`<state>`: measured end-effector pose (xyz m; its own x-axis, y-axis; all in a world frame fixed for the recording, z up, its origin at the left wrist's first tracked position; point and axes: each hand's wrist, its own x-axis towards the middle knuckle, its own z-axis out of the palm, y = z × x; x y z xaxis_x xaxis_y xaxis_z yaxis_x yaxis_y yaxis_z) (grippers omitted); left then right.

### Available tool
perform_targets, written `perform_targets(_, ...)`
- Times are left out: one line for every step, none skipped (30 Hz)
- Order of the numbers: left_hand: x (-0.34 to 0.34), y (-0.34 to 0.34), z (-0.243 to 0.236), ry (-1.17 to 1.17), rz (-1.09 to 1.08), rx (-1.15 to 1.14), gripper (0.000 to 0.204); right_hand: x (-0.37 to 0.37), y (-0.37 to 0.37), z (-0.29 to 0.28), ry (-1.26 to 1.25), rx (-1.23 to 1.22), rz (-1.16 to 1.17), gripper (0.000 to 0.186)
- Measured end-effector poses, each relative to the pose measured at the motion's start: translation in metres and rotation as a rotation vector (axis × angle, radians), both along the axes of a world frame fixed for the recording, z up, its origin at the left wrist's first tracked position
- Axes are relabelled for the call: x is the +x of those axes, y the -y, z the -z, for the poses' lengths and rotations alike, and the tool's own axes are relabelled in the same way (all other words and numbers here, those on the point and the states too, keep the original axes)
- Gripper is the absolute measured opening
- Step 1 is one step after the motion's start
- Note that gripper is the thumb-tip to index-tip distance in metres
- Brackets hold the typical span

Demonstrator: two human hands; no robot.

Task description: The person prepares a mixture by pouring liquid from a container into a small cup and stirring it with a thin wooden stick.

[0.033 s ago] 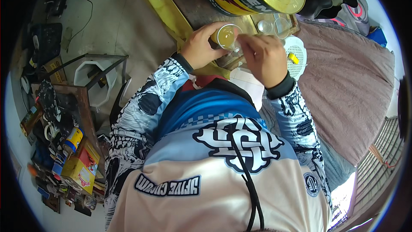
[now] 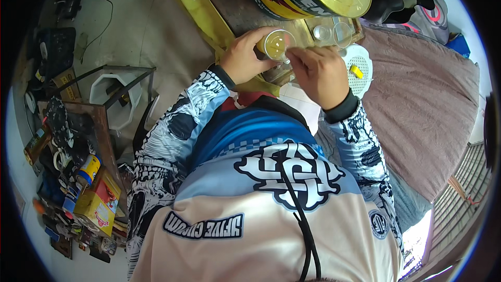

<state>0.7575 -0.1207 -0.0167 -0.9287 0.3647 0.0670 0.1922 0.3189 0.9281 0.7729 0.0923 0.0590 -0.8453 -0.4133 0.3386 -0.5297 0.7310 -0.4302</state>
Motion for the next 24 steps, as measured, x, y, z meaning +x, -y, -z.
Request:
perform_targets(0.001, 0.000, 0.000, -0.001, -0.006, 0.001, 0.068, 0.000, -0.001, 0.000, 0.039, 0.027, 0.017, 0.008)
perform_targets(0.001, -0.001, 0.001, 0.002, -0.006, -0.013, 0.068, 0.001, -0.002, 0.001, 0.078, 0.052, 0.035, 0.007)
perform_targets(0.002, -0.001, 0.001, 0.001, -0.007, -0.022, 0.069, 0.001, -0.002, 0.001, 0.009, 0.109, 0.122, 0.007)
perform_targets(0.003, -0.002, 0.002, 0.011, -0.002, -0.023, 0.069, 0.001, -0.003, 0.001, 0.017, 0.117, 0.107, 0.007)
perform_targets(0.003, -0.002, 0.002, -0.003, -0.004, -0.021, 0.069, 0.002, -0.004, 0.000, 0.033, 0.059, 0.050, 0.007)
perform_targets(0.003, -0.002, 0.003, -0.029, -0.008, -0.018, 0.069, 0.002, -0.004, -0.001, 0.067, 0.015, -0.001, 0.007)
perform_targets(0.003, -0.002, 0.003, -0.021, -0.008, -0.019, 0.069, 0.004, -0.004, -0.003, 0.116, 0.000, -0.063, 0.007)
perform_targets(0.004, -0.002, 0.003, -0.019, -0.006, -0.015, 0.069, 0.004, -0.004, -0.005, 0.116, -0.002, -0.037, 0.007)
perform_targets(0.003, -0.001, 0.003, -0.027, -0.002, -0.006, 0.069, 0.005, -0.004, -0.007, 0.058, 0.078, 0.026, 0.008)
perform_targets(0.004, -0.001, 0.003, -0.026, -0.002, -0.004, 0.069, 0.006, -0.004, -0.008, 0.017, 0.155, 0.111, 0.008)
perform_targets(0.004, -0.001, 0.003, -0.030, -0.001, 0.002, 0.069, 0.006, -0.003, -0.010, 0.002, 0.114, 0.131, 0.009)
perform_targets(0.004, -0.002, 0.003, -0.039, 0.000, 0.010, 0.069, 0.007, -0.003, -0.011, -0.015, 0.118, 0.125, 0.009)
perform_targets(0.003, -0.003, 0.003, -0.044, 0.002, 0.015, 0.069, 0.007, -0.002, -0.012, 0.075, 0.084, 0.060, 0.009)
perform_targets(0.004, -0.003, 0.003, -0.038, 0.001, 0.005, 0.069, 0.007, -0.002, -0.013, 0.170, 0.047, -0.026, 0.008)
perform_targets(0.005, -0.003, 0.003, -0.029, -0.003, -0.007, 0.069, 0.007, -0.002, -0.013, 0.188, 0.127, 0.052, 0.008)
perform_targets(0.005, -0.003, 0.002, -0.029, -0.005, -0.008, 0.069, 0.007, -0.001, -0.014, 0.157, 0.106, 0.040, 0.008)
perform_targets(0.006, -0.003, 0.002, -0.035, 0.000, 0.009, 0.069, 0.006, -0.001, -0.014, 0.079, 0.075, 0.064, 0.009)
perform_targets(0.006, -0.004, 0.002, -0.049, 0.005, 0.033, 0.069, 0.006, -0.002, -0.014, 0.019, 0.055, 0.101, 0.010)
perform_targets(0.005, -0.004, 0.002, -0.049, 0.006, 0.029, 0.069, 0.006, -0.002, -0.014, 0.069, 0.032, 0.011, 0.010)
perform_targets(0.006, -0.004, 0.002, -0.036, 0.010, 0.036, 0.069, 0.005, -0.002, -0.015, 0.042, 0.014, -0.002, 0.010)
perform_targets(0.006, -0.005, 0.002, -0.024, 0.013, 0.042, 0.069, 0.006, -0.003, -0.015, 0.116, 0.042, 0.019, 0.009)
perform_targets(0.006, -0.005, 0.002, -0.027, 0.011, 0.043, 0.069, 0.006, -0.003, -0.016, 0.234, 0.095, 0.049, 0.008)
perform_targets(0.006, -0.005, 0.002, -0.034, 0.013, 0.036, 0.069, 0.006, -0.004, -0.017, 0.128, 0.161, 0.144, 0.008)
perform_targets(0.007, -0.006, 0.001, -0.037, 0.018, 0.027, 0.069, 0.006, -0.004, -0.017, 0.115, 0.150, 0.125, 0.008)
